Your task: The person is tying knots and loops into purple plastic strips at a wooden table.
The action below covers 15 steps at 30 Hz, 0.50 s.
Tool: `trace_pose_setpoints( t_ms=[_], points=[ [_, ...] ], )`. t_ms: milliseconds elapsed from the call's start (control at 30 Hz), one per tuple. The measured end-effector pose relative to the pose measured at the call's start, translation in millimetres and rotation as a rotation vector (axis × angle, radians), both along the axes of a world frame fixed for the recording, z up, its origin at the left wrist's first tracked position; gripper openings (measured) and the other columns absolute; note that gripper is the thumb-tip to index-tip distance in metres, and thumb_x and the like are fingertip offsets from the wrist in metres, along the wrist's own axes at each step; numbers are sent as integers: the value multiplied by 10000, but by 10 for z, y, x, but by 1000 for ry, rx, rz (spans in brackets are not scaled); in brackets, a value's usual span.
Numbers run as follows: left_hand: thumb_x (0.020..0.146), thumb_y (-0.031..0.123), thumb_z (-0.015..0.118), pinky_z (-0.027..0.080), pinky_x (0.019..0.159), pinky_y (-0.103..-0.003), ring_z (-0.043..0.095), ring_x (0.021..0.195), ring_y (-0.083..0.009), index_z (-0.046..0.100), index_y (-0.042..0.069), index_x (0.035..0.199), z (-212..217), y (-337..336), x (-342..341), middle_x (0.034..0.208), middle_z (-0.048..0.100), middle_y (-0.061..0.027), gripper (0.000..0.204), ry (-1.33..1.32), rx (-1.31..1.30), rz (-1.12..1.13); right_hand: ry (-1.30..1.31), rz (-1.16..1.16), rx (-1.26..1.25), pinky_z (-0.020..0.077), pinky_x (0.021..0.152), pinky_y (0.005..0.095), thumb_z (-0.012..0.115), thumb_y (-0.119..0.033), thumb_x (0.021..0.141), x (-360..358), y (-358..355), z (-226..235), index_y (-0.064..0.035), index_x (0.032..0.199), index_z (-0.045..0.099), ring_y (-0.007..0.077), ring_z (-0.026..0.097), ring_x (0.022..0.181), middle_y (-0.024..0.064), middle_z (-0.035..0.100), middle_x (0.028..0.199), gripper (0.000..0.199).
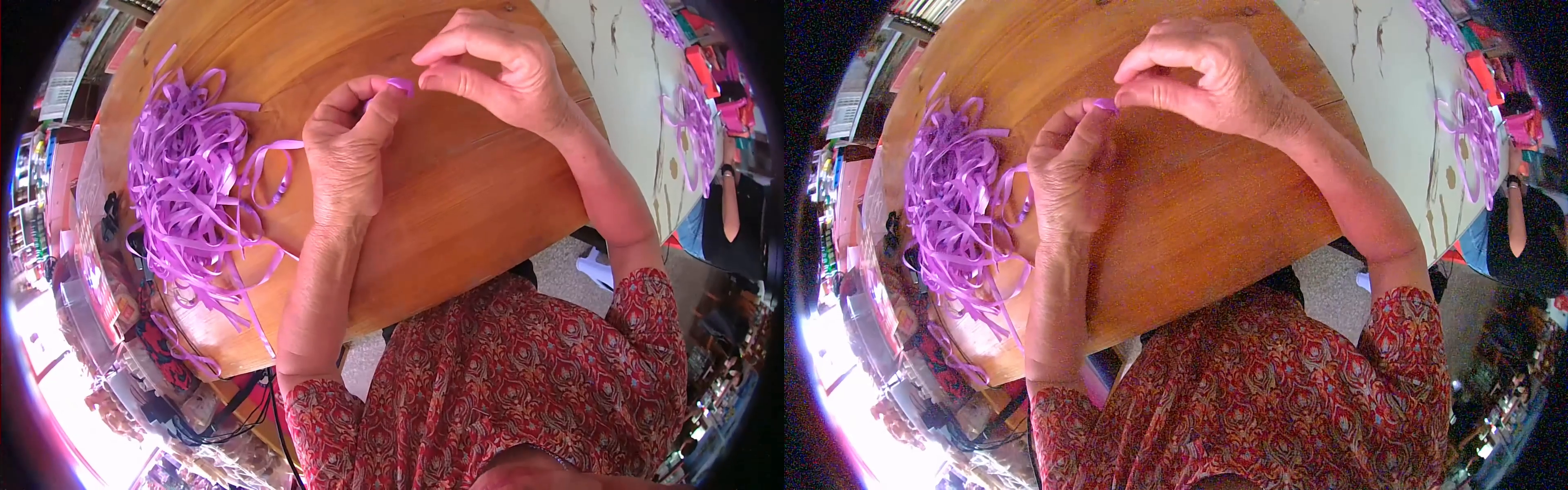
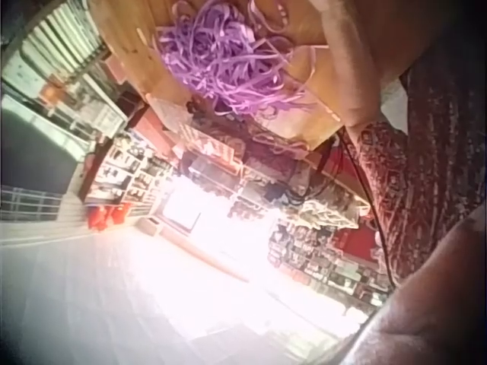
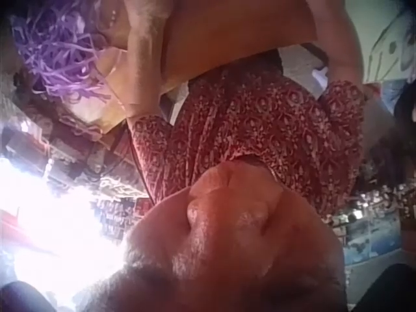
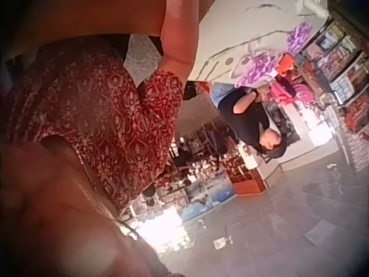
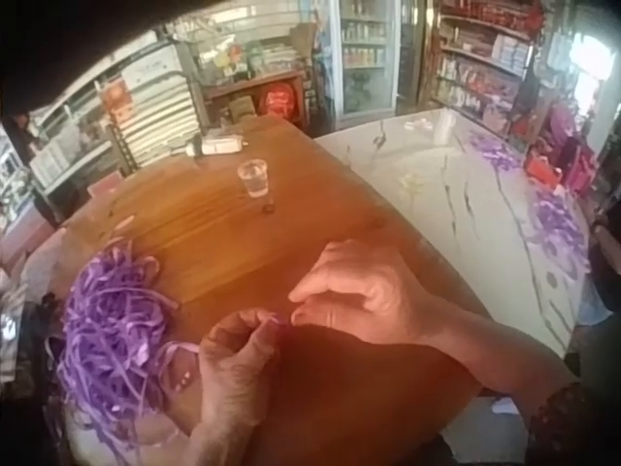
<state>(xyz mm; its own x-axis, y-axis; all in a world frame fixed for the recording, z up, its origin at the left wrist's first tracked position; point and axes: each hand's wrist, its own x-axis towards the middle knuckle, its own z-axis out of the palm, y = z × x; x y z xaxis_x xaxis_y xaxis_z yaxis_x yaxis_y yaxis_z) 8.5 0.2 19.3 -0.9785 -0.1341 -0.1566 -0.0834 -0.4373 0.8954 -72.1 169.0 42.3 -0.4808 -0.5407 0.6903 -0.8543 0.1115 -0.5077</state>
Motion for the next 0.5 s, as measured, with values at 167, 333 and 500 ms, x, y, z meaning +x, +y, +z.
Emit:
trace_pose_setpoints(
  t_ms=[167,333,500],
  points=[
    [830,53,666,415,659,-160,514,714,-32,641,8,900,5,31,10,822,611,25,87,76,21,9,-56,15,99,466,631,271,698,-29,763,39,-23,-29,-17,854,636,161,589,710,47,614,743,111],
    [836,22,647,439,736,-181,546,777,-57,639,16,918,17,31,30,853,621,7,82,119,33,1,-587,72,18,386,561,214,633,-104,830,144,-40,19,-26,839,626,61,492,642,-10,559,698,78],
    [845,-4,621,437,743,-185,544,810,-59,641,35,940,0,80,24,886,622,10,105,220,59,-53,-1034,179,-182,293,525,169,621,-192,846,140,-44,-67,-38,853,626,1,376,601,-58,494,684,154]
  ],
)
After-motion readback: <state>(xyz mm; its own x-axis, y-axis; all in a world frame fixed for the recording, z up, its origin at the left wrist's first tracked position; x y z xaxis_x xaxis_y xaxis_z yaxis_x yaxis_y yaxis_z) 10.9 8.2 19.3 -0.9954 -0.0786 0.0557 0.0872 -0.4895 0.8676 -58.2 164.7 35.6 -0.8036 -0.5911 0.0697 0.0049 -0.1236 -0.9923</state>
